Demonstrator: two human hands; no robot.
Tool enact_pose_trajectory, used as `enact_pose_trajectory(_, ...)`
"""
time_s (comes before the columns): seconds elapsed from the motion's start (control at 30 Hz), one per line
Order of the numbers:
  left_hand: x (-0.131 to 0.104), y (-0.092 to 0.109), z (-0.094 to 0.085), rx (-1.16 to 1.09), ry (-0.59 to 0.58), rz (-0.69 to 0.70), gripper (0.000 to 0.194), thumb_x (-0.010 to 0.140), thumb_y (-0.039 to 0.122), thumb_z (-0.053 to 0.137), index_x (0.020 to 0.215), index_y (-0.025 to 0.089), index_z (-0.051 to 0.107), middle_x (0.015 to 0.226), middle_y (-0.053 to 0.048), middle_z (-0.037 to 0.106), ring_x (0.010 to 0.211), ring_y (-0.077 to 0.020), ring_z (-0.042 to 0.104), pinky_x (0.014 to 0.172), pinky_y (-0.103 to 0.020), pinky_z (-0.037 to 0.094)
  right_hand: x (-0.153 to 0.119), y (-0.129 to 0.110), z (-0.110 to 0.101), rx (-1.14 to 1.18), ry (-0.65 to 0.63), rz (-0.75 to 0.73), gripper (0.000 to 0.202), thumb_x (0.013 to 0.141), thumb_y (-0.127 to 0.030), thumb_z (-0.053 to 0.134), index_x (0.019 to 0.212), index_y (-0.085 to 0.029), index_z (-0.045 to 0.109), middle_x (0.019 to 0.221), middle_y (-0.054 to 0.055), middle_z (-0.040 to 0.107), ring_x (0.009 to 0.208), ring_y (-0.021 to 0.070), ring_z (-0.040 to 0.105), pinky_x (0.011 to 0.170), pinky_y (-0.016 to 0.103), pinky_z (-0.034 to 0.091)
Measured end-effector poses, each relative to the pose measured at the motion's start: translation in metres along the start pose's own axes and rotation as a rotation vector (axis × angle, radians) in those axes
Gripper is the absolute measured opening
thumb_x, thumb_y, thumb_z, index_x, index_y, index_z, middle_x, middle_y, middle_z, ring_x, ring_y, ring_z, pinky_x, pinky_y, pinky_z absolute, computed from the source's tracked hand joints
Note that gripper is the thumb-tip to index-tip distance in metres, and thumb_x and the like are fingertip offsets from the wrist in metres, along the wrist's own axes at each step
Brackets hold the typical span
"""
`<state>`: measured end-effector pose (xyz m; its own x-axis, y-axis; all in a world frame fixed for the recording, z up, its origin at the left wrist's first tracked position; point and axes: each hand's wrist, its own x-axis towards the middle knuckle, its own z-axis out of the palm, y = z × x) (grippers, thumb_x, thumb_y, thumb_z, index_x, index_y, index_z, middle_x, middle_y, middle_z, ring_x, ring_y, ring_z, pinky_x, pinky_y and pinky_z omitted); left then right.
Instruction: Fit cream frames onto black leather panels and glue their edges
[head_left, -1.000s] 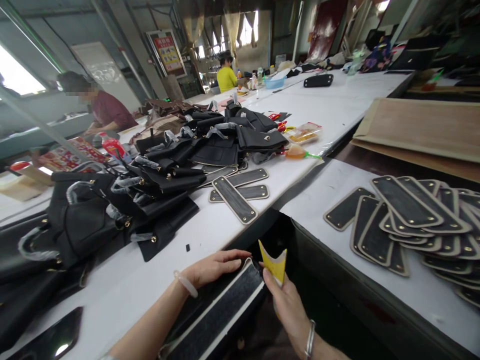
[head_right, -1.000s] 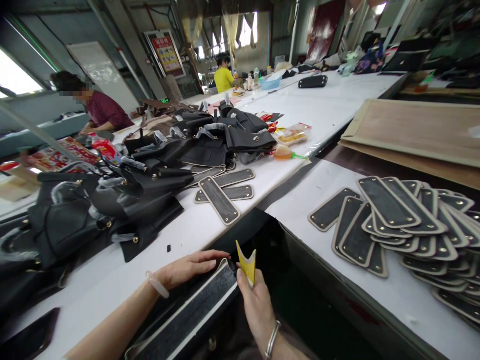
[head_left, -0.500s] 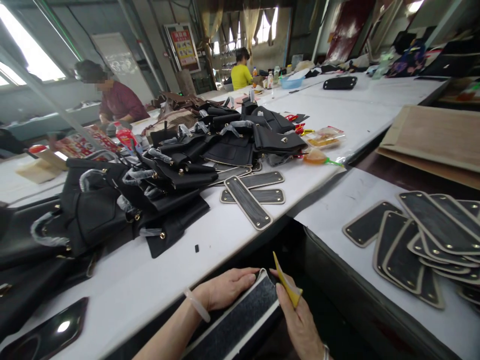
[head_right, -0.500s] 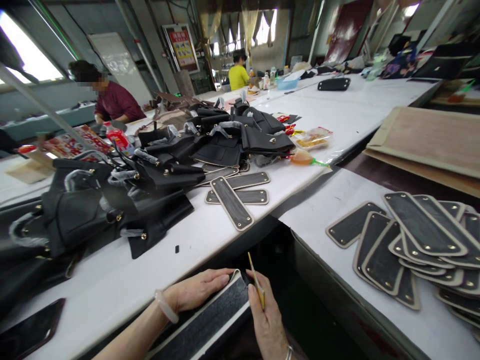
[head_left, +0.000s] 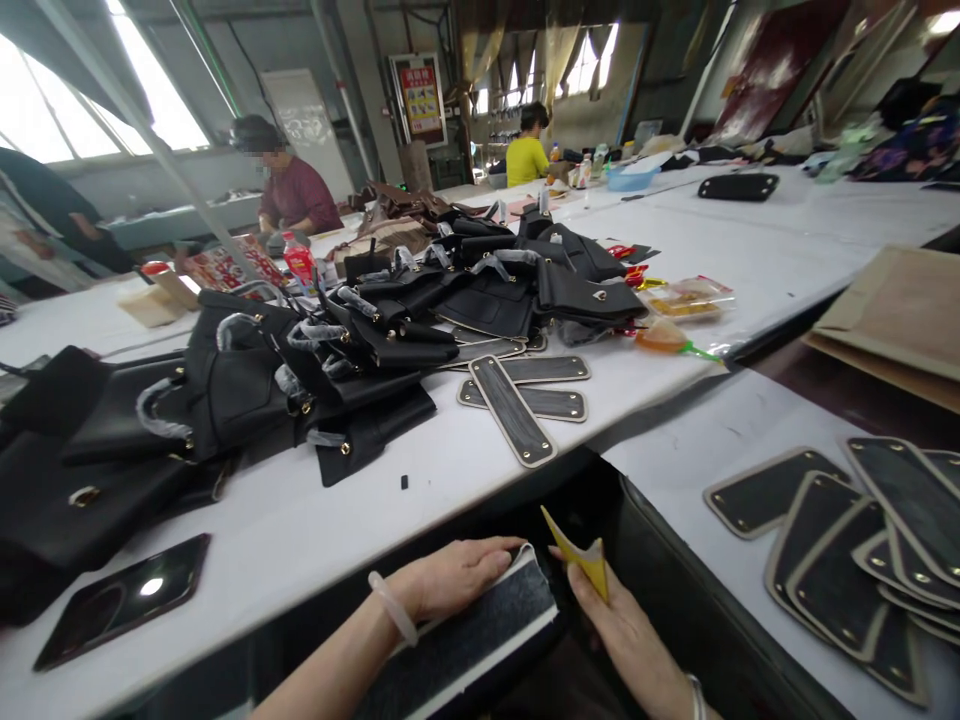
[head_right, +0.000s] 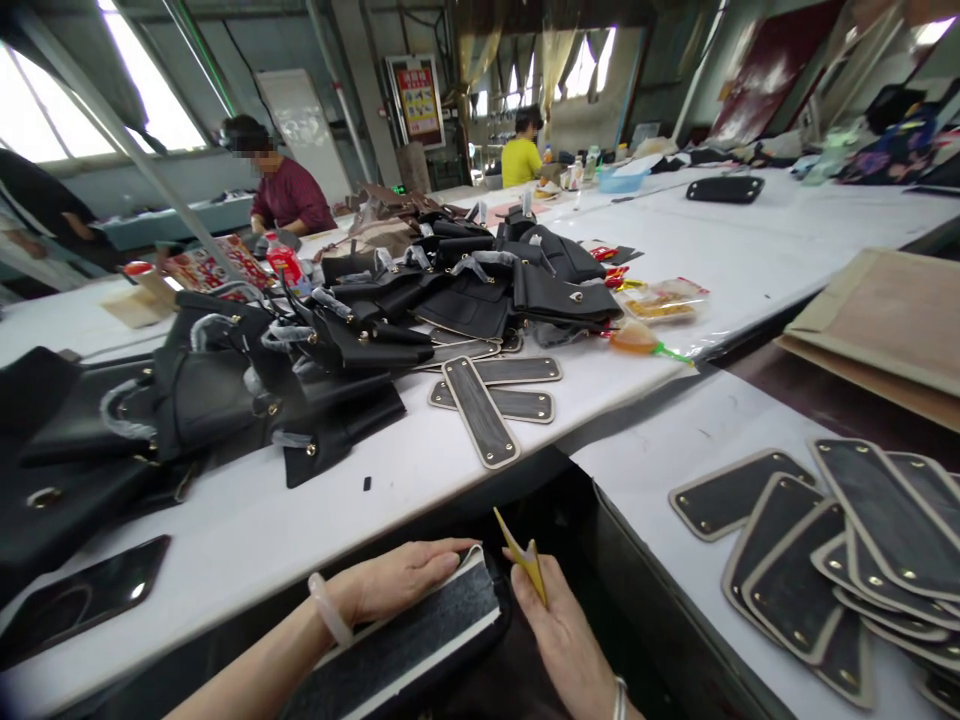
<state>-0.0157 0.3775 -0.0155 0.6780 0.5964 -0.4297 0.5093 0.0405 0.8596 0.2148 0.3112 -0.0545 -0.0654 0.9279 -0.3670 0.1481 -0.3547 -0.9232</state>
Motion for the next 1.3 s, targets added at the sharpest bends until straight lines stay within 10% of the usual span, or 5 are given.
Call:
enact_pose_trajectory(0.13,0.000,0.000,0.001,0.020,-0.018,-0.004,0.052,0.097,0.054,0.031,0.132,0.026,0.056,0.132,-0.003,0.061,0.119,-0.0230,0.056,0.105,-0.034,0.037,0.005,-0.025,-0.045,0.025,-0.431,0.327,0.072,0.084,-0.077,0.035,0.053,-0.015,0.054,0.039,-0.001,0.044,0.031,0.0076,0.038,0.034,0.019,0.030)
enact_pose_trajectory(0.27,0.002,0.001,0.000,0.016,-0.025,-0.020,0.050,0.096,0.054,0.033,0.123,0.026,0.064,0.123,-0.003,0.067,0.111,-0.0241,0.059,0.101,-0.034,0.040,0.021,-0.032,-0.066,-0.081,-0.783,0.471,0.060,0.083,-0.069,0.048,0.066,-0.012,0.060,0.051,0.004,0.057,0.038,0.0105,0.052,0.036,0.018,0.036)
enact_pose_trajectory(0.57,0.000,0.010,0.005,-0.041,0.211,-0.155,0.041,0.090,0.041,0.048,0.124,0.021,0.057,0.100,-0.003,0.067,0.089,-0.0193,0.059,0.080,-0.030,0.044,0.086,-0.062,-0.052,-1.065,-0.385,-0.357,0.058,0.098,-0.053,0.027,0.066,-0.016,0.059,0.064,0.007,0.064,0.061,0.0181,0.058,0.056,0.028,0.031)
enact_pose_trajectory(0.77,-0.002,0.015,0.009,-0.118,0.231,-0.165,0.064,0.089,0.035,0.049,0.148,0.019,0.029,0.066,0.007,0.050,0.060,-0.0118,0.041,0.058,-0.024,0.034,0.112,-0.089,-0.027,-1.326,-0.491,-0.721,0.058,0.098,-0.050,0.031,0.071,-0.016,0.068,0.071,0.012,0.071,0.066,0.0223,0.065,0.057,0.030,0.028)
enact_pose_trajectory(1.3,-0.004,0.024,0.003,0.063,0.212,-0.071,0.047,0.094,0.034,0.043,0.141,0.034,0.044,0.081,0.004,0.063,0.067,-0.0136,0.050,0.068,-0.024,0.039,0.120,-0.109,-0.004,-1.499,-0.646,-0.948,0.055,0.098,-0.049,0.035,0.072,-0.017,0.072,0.068,0.011,0.073,0.062,0.0225,0.068,0.054,0.028,0.035)
